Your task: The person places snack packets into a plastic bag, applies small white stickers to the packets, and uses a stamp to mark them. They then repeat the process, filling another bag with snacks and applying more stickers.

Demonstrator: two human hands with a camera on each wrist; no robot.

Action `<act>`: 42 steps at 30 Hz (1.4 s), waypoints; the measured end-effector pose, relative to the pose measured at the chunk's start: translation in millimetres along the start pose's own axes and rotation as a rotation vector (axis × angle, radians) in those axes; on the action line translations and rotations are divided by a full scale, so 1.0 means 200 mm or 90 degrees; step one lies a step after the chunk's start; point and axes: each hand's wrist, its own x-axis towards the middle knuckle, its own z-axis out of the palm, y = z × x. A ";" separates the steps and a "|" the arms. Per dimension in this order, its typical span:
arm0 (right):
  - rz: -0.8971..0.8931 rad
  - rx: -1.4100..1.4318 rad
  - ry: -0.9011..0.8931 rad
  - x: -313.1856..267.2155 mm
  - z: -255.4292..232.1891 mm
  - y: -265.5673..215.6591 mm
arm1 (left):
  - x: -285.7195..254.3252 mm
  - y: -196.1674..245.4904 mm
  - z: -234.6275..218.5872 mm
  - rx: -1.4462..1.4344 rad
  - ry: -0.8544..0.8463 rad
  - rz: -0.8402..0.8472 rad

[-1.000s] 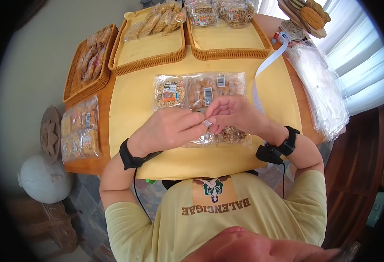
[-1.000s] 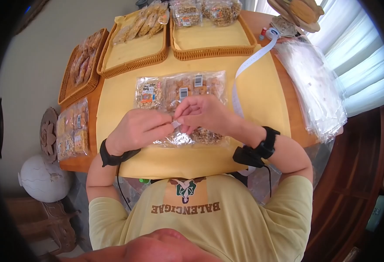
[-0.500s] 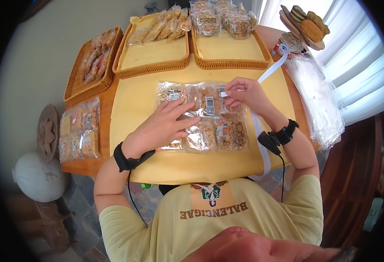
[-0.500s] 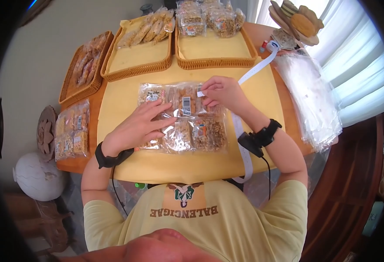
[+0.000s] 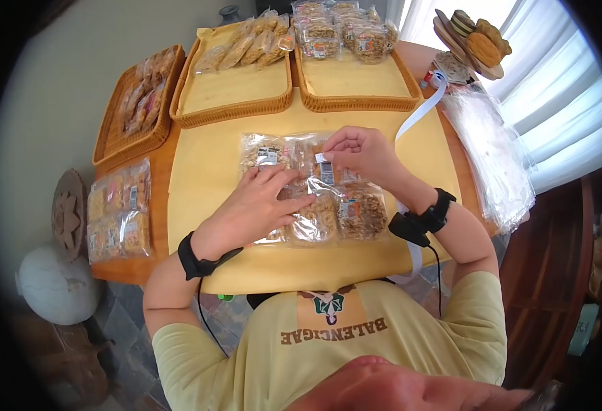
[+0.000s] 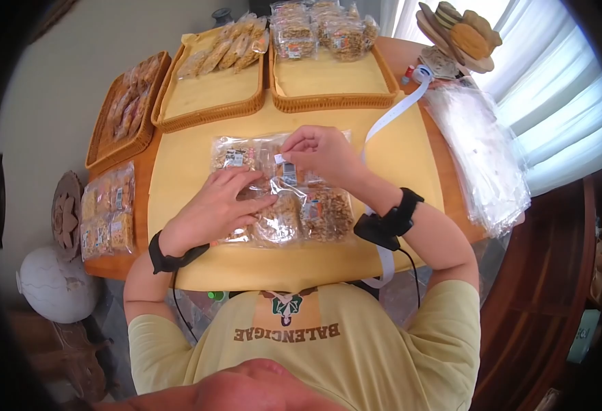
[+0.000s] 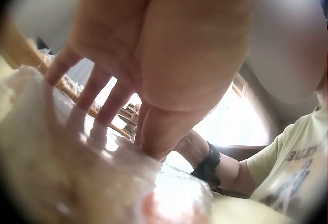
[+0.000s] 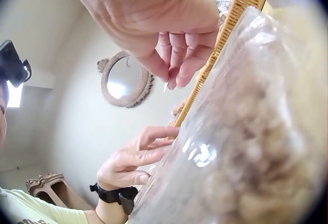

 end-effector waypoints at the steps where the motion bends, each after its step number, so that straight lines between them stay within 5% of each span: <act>1: -0.002 0.000 -0.008 0.01 0.01 0.01 | 0.00 0.00 0.00 -0.003 0.010 0.004; 10: -0.037 -0.088 0.064 0.01 0.02 0.05 | -0.02 0.01 0.01 -0.040 0.035 -0.009; 17: -0.029 -0.058 0.016 0.01 0.05 0.03 | -0.01 0.03 0.01 -0.020 0.030 -0.010; 25: -0.088 -0.338 0.046 -0.01 0.09 0.00 | -0.01 0.03 -0.01 -0.034 0.044 -0.019; 32: -0.125 -0.331 0.063 0.00 0.09 0.02 | 0.00 0.02 0.00 -0.119 0.079 -0.112; 42: -0.092 -0.293 0.029 0.02 0.10 0.00 | 0.01 0.00 0.01 -0.076 0.104 -0.098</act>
